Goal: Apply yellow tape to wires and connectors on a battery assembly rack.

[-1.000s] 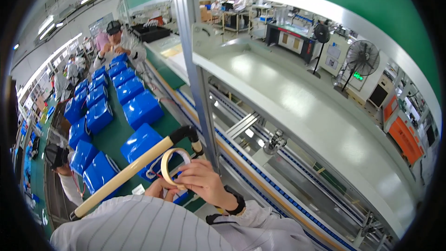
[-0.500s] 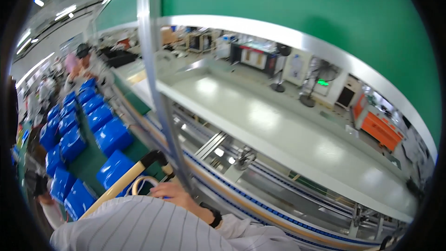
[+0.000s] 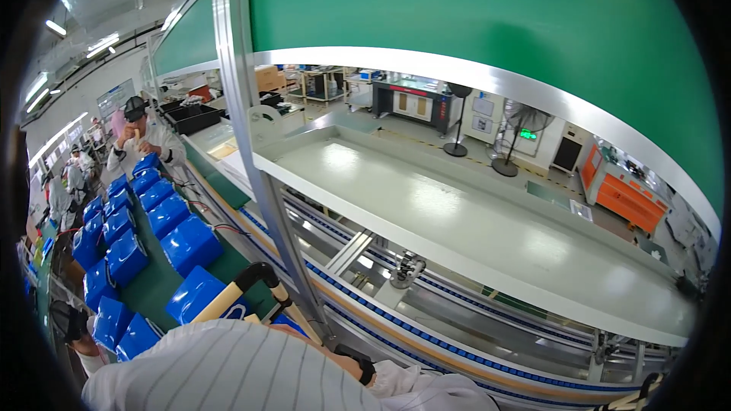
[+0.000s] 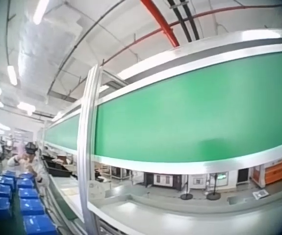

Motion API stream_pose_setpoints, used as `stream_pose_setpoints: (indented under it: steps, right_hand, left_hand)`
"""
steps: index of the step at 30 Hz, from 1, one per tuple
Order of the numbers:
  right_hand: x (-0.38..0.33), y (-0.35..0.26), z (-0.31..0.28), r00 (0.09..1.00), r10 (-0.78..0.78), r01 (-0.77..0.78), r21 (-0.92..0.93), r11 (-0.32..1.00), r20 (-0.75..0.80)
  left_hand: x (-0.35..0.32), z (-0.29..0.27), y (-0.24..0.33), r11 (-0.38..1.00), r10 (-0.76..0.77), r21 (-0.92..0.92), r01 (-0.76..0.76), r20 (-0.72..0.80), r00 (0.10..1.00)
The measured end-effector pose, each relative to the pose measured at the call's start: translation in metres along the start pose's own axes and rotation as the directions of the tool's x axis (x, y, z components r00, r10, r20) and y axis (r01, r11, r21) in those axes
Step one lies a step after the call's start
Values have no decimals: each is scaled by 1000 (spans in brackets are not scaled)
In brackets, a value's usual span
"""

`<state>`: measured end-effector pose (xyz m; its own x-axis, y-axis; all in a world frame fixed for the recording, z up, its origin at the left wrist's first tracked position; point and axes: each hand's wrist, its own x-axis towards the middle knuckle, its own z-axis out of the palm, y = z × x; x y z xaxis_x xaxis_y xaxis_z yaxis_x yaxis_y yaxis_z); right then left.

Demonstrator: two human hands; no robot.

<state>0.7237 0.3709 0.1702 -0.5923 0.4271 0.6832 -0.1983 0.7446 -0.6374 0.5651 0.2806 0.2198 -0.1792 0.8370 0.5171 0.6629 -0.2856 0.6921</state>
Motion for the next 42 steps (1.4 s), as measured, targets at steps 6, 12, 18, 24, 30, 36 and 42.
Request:
stream_pose_setpoints:
  steps: [6,12,18,24,30,36,42]
  right_hand:
    - [-17,4,5,988,141,-153,310,938,61]
    - [-20,6,-8,979,195,-202,390,899,57]
    - [-12,-3,-13,992,123,-117,363,925,6]
    - [-12,-18,-9,865,467,-481,563,672,182]
    - [-15,-31,-4,934,348,-350,419,838,84]
    - [-17,-33,-12,994,110,-112,284,952,23]
    - [-18,-29,-14,991,132,-133,246,960,19]
  left_hand:
    - [-5,9,-10,989,82,131,-70,-85,993]
    - [-13,22,-23,987,66,158,-19,-299,952]
    - [-18,29,-42,970,223,158,-187,-257,940]
    - [-18,27,-37,956,262,195,-219,-238,935]
    - [-16,23,-31,946,306,203,-251,-317,897]
    - [-19,24,-27,952,290,199,-231,-366,884]
    - [-19,27,-27,980,195,120,-160,-404,894]
